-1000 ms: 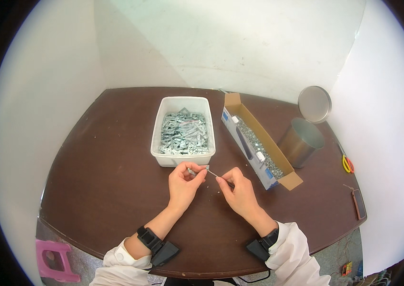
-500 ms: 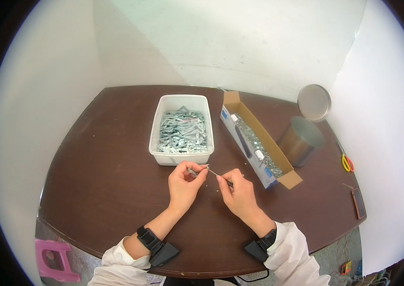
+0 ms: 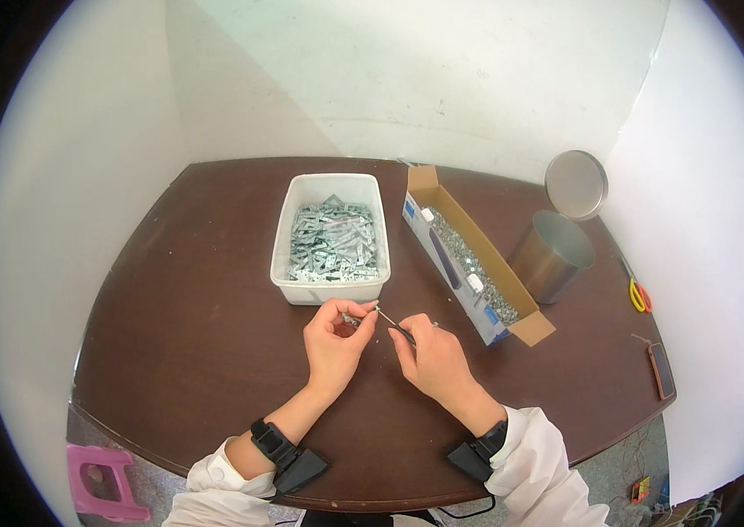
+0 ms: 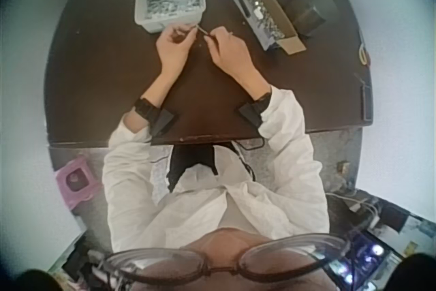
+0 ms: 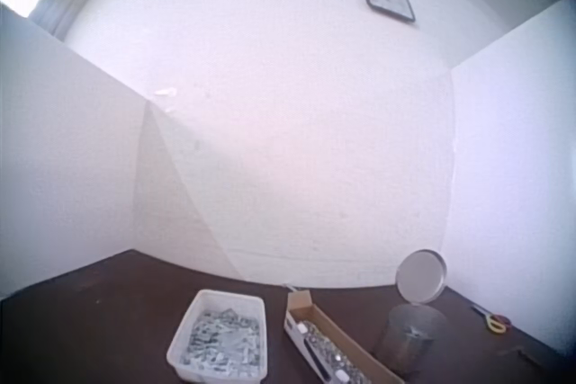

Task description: Manual assembly of small metal components by inserting pins into clips/anchors.

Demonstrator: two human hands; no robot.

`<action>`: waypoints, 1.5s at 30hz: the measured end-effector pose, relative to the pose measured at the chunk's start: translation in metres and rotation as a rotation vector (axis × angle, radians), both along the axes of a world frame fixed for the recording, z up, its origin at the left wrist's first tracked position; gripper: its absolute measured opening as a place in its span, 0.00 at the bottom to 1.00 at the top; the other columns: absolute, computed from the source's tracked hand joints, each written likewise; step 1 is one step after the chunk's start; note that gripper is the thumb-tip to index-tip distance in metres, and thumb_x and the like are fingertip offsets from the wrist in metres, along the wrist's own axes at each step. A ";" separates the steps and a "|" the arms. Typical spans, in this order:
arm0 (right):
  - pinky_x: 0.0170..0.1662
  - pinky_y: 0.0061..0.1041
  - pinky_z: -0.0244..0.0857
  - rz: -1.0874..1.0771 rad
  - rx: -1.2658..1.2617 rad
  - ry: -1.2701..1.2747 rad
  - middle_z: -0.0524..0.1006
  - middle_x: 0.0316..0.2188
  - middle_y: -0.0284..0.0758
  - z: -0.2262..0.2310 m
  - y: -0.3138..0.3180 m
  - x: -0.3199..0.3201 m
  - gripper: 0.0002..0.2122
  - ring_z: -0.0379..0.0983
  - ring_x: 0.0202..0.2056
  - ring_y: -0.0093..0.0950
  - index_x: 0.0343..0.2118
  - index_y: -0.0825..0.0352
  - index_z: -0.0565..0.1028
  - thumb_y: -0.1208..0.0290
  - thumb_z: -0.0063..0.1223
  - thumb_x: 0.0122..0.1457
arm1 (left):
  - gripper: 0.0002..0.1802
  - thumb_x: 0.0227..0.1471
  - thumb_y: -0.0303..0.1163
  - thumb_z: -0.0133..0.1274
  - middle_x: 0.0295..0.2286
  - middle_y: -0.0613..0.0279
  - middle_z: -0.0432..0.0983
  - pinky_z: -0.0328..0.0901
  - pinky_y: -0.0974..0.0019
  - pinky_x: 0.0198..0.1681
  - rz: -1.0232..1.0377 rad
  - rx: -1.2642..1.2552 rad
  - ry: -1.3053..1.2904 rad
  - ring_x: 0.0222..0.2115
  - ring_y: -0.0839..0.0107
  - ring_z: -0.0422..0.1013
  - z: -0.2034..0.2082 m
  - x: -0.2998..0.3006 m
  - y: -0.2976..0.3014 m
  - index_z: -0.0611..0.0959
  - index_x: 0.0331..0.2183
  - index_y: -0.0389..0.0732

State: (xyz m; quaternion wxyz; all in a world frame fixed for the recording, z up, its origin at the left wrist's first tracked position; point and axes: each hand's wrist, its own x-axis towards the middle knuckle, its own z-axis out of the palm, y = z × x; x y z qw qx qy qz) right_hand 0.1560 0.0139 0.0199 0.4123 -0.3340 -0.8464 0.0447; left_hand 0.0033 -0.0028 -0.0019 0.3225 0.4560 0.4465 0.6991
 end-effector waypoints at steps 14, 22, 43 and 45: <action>0.18 0.29 0.64 -0.014 0.032 0.038 0.72 0.14 0.38 -0.006 0.003 0.002 0.09 0.72 0.16 0.35 0.30 0.68 0.66 0.71 0.55 0.55 | 0.06 0.45 0.21 0.58 0.32 0.60 0.80 0.60 0.81 0.23 0.079 0.062 0.143 0.24 0.87 0.69 0.006 0.003 -0.003 0.75 0.26 0.37; 0.21 0.30 0.65 0.004 0.091 -0.025 0.73 0.18 0.37 0.000 0.000 0.004 0.08 0.73 0.19 0.34 0.31 0.67 0.66 0.73 0.54 0.54 | 0.08 0.45 0.21 0.58 0.31 0.61 0.80 0.59 0.83 0.21 0.046 0.058 0.079 0.21 0.89 0.67 0.001 0.001 0.000 0.73 0.26 0.38; 0.21 0.26 0.65 -0.019 0.160 0.005 0.73 0.19 0.34 0.000 0.001 0.005 0.10 0.73 0.20 0.31 0.32 0.67 0.68 0.72 0.58 0.52 | 0.10 0.46 0.21 0.58 0.31 0.62 0.81 0.58 0.82 0.20 0.076 0.045 0.197 0.20 0.89 0.67 0.005 0.001 -0.002 0.72 0.29 0.38; 0.19 0.25 0.64 -0.048 0.164 -0.006 0.73 0.18 0.34 0.000 0.001 0.005 0.10 0.72 0.18 0.29 0.31 0.67 0.69 0.70 0.59 0.52 | 0.10 0.46 0.21 0.58 0.31 0.62 0.81 0.59 0.82 0.21 0.072 0.051 0.184 0.21 0.89 0.68 0.004 0.002 -0.001 0.72 0.29 0.38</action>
